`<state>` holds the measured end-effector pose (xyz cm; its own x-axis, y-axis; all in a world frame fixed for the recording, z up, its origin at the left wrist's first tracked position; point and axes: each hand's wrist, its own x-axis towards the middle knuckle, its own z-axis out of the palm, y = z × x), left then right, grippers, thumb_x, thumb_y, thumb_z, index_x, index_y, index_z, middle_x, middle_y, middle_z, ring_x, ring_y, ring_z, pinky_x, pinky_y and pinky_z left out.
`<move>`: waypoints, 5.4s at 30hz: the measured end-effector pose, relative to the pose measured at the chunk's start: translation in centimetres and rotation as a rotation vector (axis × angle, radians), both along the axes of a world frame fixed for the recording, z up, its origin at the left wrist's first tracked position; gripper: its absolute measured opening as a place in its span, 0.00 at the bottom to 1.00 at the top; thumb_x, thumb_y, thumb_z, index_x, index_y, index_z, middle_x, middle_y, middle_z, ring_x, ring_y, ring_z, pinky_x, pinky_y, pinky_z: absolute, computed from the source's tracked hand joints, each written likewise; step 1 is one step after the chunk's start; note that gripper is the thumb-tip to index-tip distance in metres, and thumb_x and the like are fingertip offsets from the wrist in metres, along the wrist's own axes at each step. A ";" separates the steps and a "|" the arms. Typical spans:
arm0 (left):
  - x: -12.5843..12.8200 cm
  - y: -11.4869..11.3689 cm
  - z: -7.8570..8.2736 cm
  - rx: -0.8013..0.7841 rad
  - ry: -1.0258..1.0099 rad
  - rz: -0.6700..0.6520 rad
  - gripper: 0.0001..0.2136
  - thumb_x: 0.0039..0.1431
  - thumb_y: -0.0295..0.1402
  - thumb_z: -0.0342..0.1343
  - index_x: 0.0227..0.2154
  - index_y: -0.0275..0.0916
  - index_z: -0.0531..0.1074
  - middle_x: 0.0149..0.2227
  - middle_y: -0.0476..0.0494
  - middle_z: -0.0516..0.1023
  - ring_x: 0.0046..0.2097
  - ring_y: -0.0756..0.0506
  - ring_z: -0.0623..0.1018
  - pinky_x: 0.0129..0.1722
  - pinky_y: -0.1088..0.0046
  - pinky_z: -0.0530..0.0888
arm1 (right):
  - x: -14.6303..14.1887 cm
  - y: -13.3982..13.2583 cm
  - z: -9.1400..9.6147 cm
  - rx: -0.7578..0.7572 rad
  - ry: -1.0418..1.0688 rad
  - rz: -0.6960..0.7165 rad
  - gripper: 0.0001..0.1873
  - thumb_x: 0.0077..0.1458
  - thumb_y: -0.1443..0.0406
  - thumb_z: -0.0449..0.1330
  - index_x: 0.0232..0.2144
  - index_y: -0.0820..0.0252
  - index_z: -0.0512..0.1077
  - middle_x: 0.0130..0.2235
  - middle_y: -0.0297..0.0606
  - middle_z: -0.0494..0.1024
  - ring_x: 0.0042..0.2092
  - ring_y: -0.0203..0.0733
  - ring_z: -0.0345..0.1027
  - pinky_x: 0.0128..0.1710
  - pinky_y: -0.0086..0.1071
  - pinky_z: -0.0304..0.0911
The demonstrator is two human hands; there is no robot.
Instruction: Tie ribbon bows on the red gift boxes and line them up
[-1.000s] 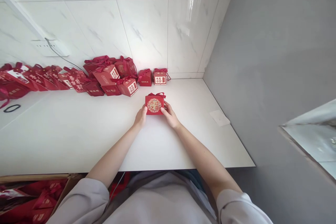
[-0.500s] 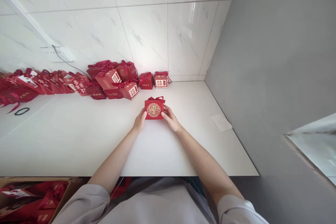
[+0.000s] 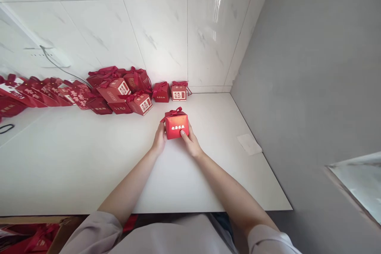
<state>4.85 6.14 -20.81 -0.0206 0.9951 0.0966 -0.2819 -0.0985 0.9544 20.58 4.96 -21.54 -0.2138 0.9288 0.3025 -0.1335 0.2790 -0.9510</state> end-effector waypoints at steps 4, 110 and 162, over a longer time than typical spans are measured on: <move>-1.1 -0.7 0.3 0.032 -0.075 -0.232 0.35 0.59 0.51 0.61 0.66 0.51 0.56 0.68 0.40 0.59 0.66 0.33 0.64 0.58 0.56 0.71 | 0.0 -0.1 0.3 -0.016 -0.051 0.042 0.34 0.67 0.48 0.49 0.70 0.48 0.47 0.71 0.35 0.54 0.71 0.44 0.47 0.70 0.44 0.48; -4.2 -1.5 -0.1 -0.200 -0.301 -0.304 0.27 0.56 0.53 0.59 0.52 0.39 0.72 0.45 0.38 0.78 0.40 0.42 0.76 0.44 0.63 0.74 | 0.9 -0.2 -0.6 -0.171 -0.145 -0.015 0.22 0.70 0.51 0.44 0.55 0.54 0.66 0.48 0.42 0.77 0.43 0.44 0.73 0.42 0.39 0.70; -4.8 -0.2 -0.5 -0.035 0.355 0.207 0.17 0.65 0.47 0.54 0.48 0.41 0.72 0.52 0.42 0.76 0.58 0.39 0.73 0.62 0.60 0.65 | 1.1 -0.3 -0.4 -0.043 -0.133 0.153 0.35 0.68 0.51 0.51 0.71 0.41 0.42 0.74 0.33 0.42 0.73 0.50 0.41 0.68 0.54 0.54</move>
